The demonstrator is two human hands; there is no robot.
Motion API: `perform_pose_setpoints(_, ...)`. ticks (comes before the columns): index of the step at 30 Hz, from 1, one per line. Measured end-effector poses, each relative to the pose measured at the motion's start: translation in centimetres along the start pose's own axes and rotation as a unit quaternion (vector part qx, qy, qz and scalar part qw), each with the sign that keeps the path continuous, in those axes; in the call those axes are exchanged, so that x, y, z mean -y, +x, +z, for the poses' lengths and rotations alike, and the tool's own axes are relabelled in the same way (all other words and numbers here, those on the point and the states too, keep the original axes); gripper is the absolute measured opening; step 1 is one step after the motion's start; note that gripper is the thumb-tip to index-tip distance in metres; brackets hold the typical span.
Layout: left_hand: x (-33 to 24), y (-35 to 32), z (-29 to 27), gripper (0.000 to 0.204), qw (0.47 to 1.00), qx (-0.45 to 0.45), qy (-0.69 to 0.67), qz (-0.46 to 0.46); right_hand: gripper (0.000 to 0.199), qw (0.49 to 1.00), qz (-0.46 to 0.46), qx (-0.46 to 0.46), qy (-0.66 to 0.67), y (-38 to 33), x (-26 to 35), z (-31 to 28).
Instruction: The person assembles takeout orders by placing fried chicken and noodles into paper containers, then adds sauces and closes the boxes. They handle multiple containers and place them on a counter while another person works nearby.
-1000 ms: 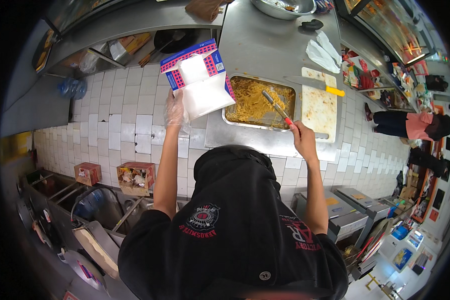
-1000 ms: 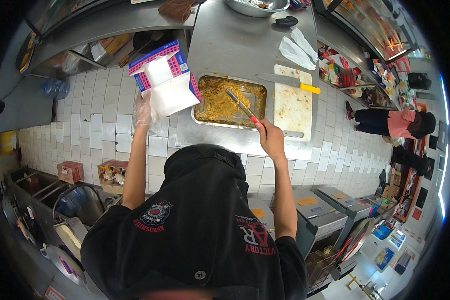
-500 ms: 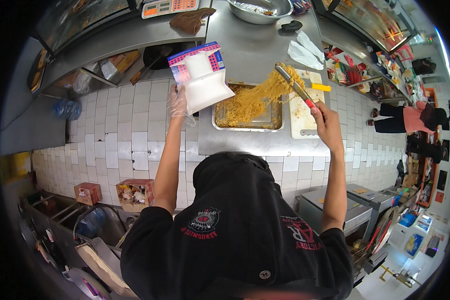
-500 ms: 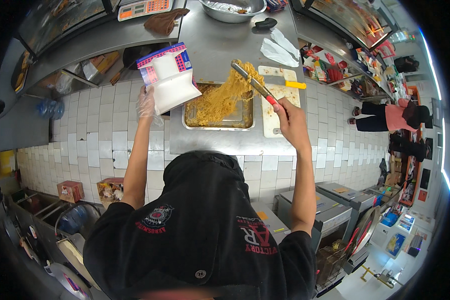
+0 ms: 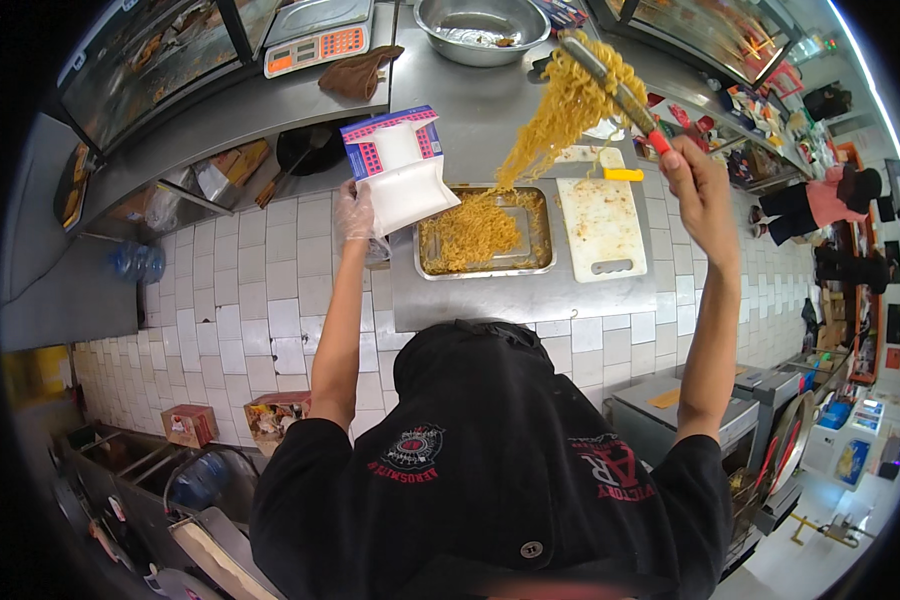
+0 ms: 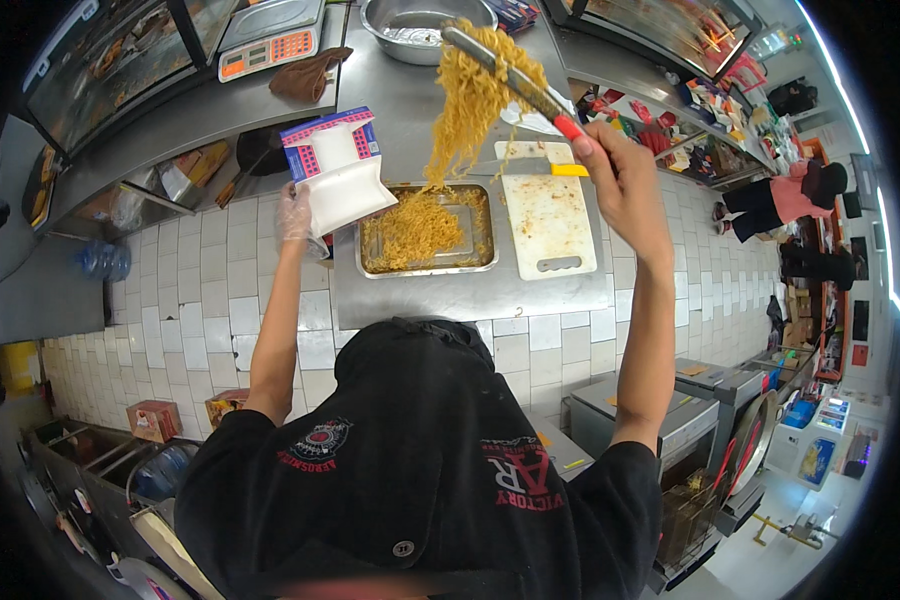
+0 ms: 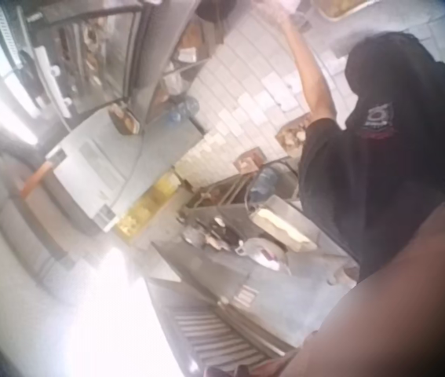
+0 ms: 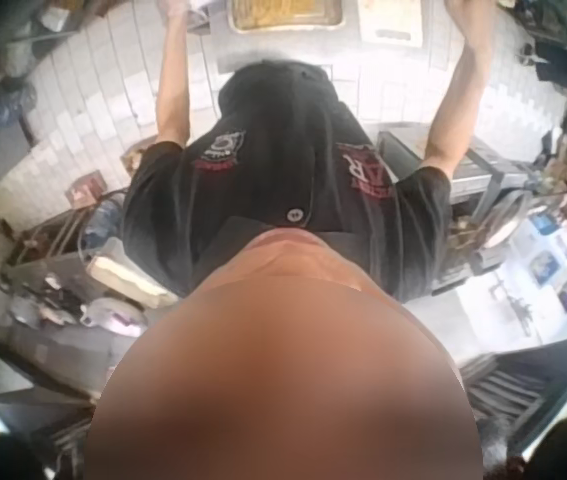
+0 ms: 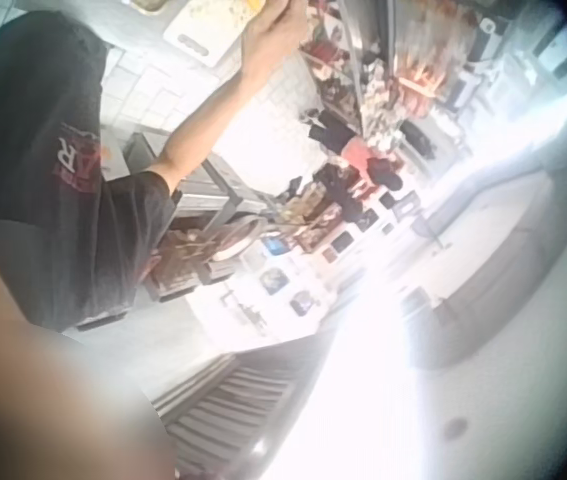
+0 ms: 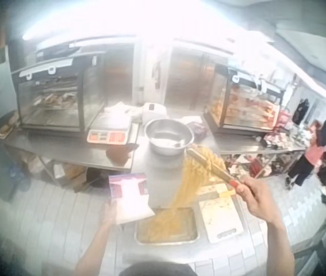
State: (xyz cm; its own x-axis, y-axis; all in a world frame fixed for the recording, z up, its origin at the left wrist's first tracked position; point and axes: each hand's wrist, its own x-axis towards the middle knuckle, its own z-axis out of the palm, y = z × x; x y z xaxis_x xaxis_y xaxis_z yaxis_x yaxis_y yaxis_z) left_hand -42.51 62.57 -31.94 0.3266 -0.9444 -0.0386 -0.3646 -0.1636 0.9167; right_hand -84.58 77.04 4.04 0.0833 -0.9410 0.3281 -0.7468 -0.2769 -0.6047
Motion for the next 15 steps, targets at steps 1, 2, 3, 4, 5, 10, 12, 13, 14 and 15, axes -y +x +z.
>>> perform_pose_setpoints(1,0.2,0.1,0.6,0.042,1.000,0.006,-0.006,-0.001,0.032,1.000,-0.014,-0.009,-0.009,0.6,0.4,-0.6)
perform_pose_setpoints(2,0.3,0.2,1.3,0.043,1.000,0.010,-0.008,0.007,0.032,1.000,-0.009,-0.010,-0.005,1.1,0.8,-1.1)
perform_pose_setpoints(3,0.4,0.1,2.0,0.044,1.000,0.020,-0.012,0.006,0.032,1.000,-0.013,-0.012,0.000,1.6,1.2,-1.6)
perform_pose_setpoints(4,0.3,0.0,2.5,0.045,0.999,0.030,-0.015,0.005,0.032,1.000,-0.015,-0.015,0.007,2.1,1.6,-2.1)
perform_pose_setpoints(5,0.1,-0.1,3.0,0.046,0.999,0.034,0.002,0.003,0.032,1.000,-0.008,-0.020,0.014,2.6,1.9,-2.5)
perform_pose_setpoints(10,-2.6,-2.4,4.6,0.050,0.995,0.077,0.067,-0.012,0.032,0.998,-0.062,-0.022,-0.001,4.3,3.9,-4.0)
perform_pose_setpoints(12,-4.3,-3.4,5.1,0.050,0.994,0.090,0.059,-0.019,0.032,0.997,-0.072,-0.015,-0.003,4.5,4.2,-3.5)
perform_pose_setpoints(13,-5.2,-4.0,5.3,0.050,0.994,0.099,0.021,-0.036,0.032,0.997,-0.077,-0.013,0.006,4.6,4.2,-3.0)
perform_pose_setpoints(14,-6.0,-4.5,5.6,0.050,0.993,0.108,-0.016,-0.053,0.032,0.998,-0.067,-0.005,-0.002,4.5,3.9,-2.3)
perform_pose_setpoints(15,-6.7,-5.0,5.6,0.050,0.989,0.115,-0.056,-0.071,0.031,0.997,-0.075,0.010,-0.006,4.5,3.5,-1.2)
